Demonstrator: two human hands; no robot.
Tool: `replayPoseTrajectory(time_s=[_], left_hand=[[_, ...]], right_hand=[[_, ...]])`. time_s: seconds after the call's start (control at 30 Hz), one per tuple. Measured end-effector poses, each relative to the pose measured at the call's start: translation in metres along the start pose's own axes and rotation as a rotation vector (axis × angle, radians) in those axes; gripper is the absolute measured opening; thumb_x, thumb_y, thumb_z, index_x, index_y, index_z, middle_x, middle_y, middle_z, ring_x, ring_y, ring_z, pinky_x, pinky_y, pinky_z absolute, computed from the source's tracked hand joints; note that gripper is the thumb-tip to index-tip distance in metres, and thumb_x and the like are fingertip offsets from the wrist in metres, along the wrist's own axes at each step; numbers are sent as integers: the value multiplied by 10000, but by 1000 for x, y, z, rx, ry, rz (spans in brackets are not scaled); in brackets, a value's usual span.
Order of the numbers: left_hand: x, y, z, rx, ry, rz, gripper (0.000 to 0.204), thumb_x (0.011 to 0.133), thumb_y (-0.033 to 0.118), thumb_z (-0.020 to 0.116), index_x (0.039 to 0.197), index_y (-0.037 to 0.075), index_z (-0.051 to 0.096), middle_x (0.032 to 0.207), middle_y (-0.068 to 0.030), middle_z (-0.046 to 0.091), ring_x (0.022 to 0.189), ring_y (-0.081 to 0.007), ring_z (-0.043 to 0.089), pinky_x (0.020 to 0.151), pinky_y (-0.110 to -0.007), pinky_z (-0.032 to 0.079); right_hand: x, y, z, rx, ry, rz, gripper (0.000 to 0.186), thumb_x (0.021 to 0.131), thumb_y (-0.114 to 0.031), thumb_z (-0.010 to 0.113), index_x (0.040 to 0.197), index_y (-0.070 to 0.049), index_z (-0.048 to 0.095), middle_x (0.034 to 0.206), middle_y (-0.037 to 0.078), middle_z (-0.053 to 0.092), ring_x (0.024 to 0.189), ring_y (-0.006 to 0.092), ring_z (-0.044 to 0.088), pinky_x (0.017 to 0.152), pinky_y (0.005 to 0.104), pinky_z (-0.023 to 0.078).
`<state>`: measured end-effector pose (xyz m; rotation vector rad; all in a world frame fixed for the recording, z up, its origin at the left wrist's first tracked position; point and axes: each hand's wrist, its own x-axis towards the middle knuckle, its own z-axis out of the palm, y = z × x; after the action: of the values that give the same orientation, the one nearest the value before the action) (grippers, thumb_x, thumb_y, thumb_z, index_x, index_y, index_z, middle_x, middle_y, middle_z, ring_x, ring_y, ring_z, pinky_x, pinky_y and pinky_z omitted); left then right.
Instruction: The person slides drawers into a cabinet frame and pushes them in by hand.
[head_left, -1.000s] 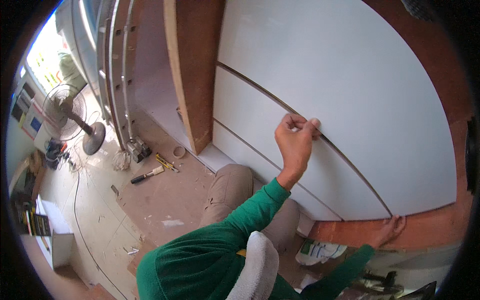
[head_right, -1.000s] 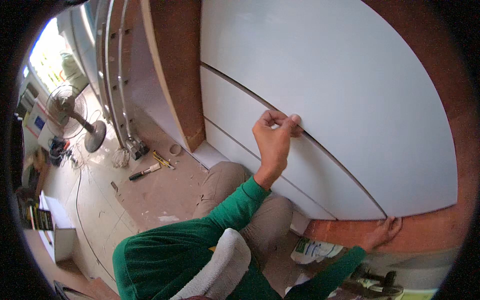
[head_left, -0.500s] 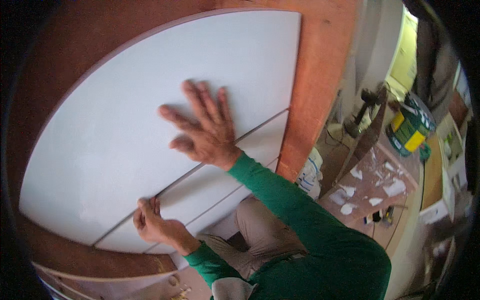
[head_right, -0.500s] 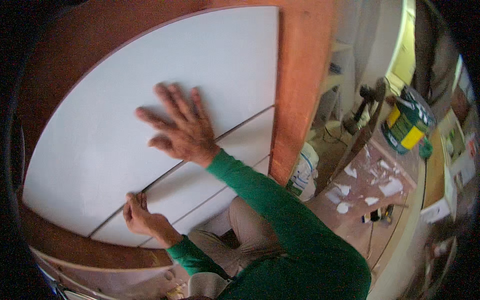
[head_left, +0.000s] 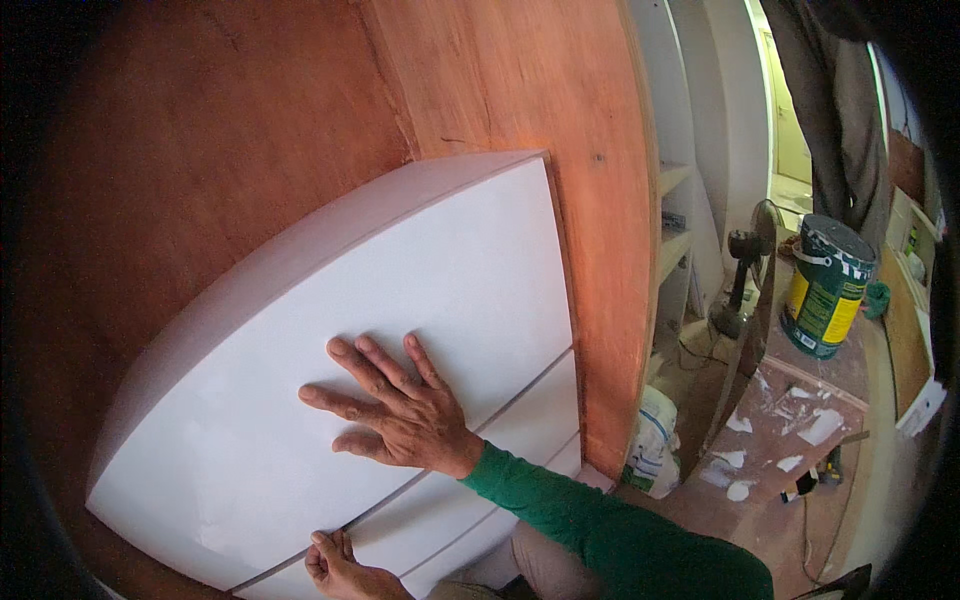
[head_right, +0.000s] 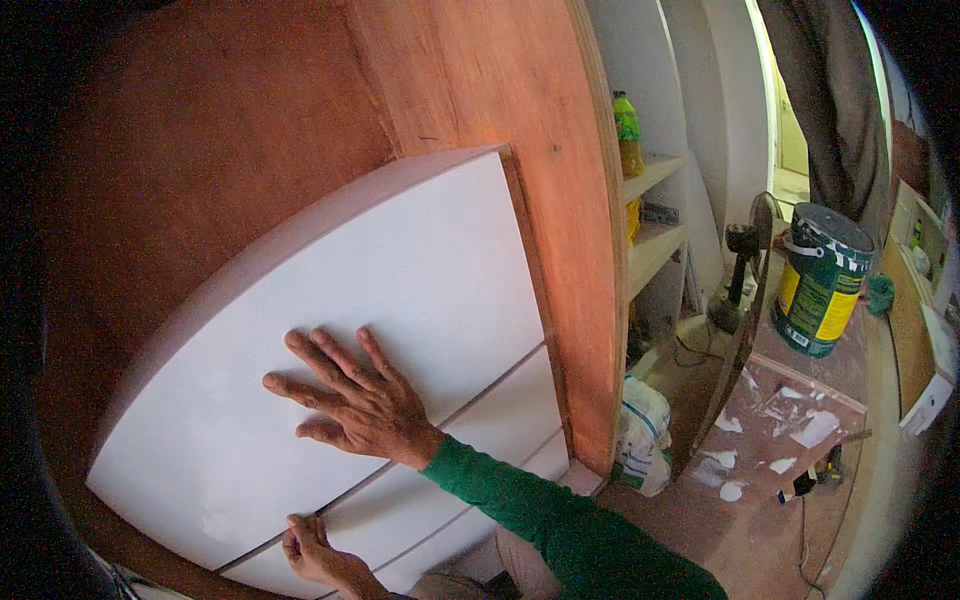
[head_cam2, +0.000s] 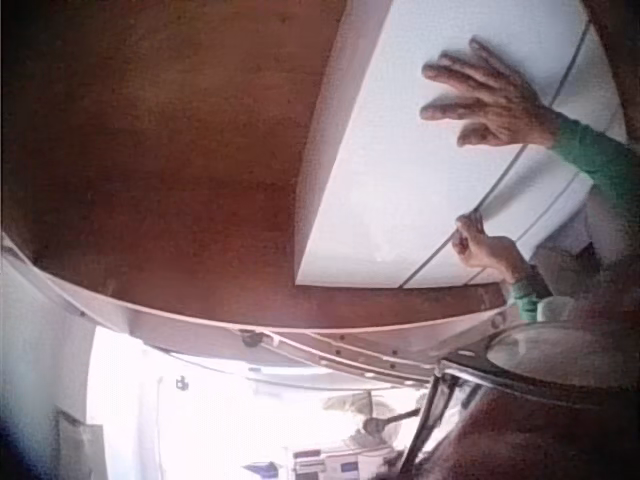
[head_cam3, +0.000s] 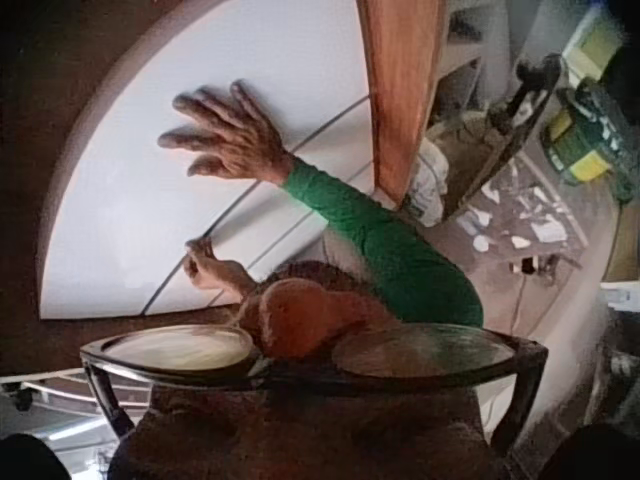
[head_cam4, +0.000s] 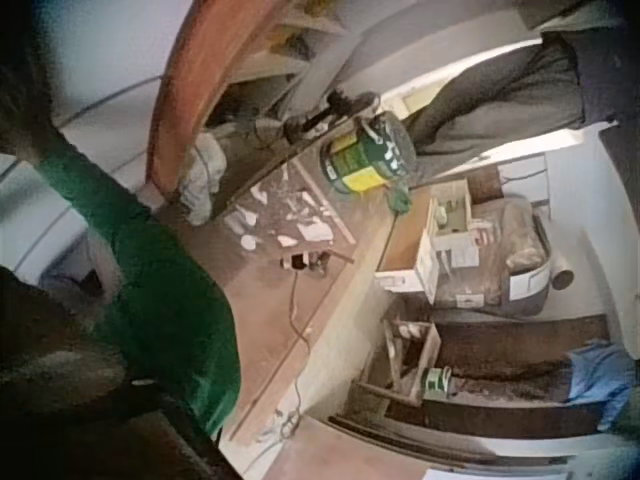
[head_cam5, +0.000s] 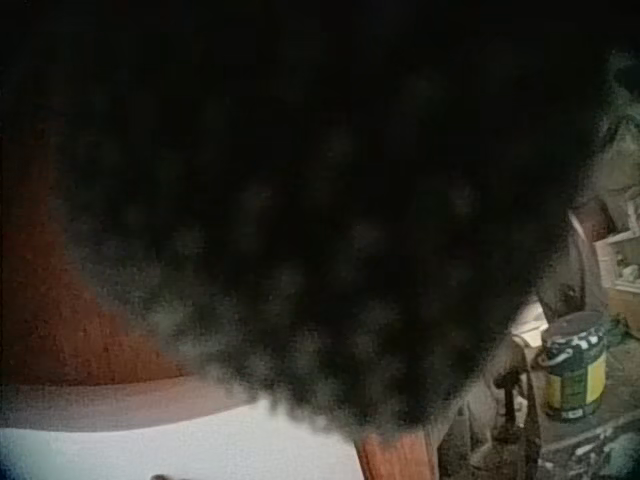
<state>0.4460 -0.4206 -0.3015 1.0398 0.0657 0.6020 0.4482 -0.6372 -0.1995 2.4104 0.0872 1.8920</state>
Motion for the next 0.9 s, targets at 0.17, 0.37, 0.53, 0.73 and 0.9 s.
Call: replayPoseTrajectory(time_s=[0.17,0.37,0.53,0.73,0.9], left_hand=[[-4,-4,3,14,57,-19,264,1037,234,769,944,58,596,954,-84,673,882,-197,675,813,-333,579],[2,-5,-6,24,74,-34,230,1033,217,768,958,65,613,940,-75,674,875,-195,675,817,-326,575],[9,-10,-11,-21,18,-79,213,1035,190,760,952,64,609,931,-73,673,850,-183,656,825,-340,569],[9,-4,-5,-23,60,-51,222,1034,186,762,950,55,604,930,-69,662,864,-185,643,799,-345,565],[5,-12,-2,26,100,-27,231,1031,205,770,969,57,604,948,-79,676,865,-194,657,829,-352,574]], right_hand=[[4,3,-3,17,6,-15,783,1040,-765,322,1723,-386,269,1815,62,187,1673,288,142,1340,593,79],[57,7,-24,86,-36,32,911,1010,-832,281,1708,-249,349,1796,68,242,1666,263,169,1359,533,61],[66,8,-28,91,-37,2,894,1015,-811,333,1710,-248,347,1801,81,232,1663,276,192,1352,541,51],[-60,26,-24,128,168,195,730,1093,-653,407,1682,-223,423,1758,183,324,1637,381,273,1309,599,-7],[-56,71,-9,92,66,306,759,1098,-663,342,1704,-207,365,1779,211,224,1640,440,196,1300,676,53]])
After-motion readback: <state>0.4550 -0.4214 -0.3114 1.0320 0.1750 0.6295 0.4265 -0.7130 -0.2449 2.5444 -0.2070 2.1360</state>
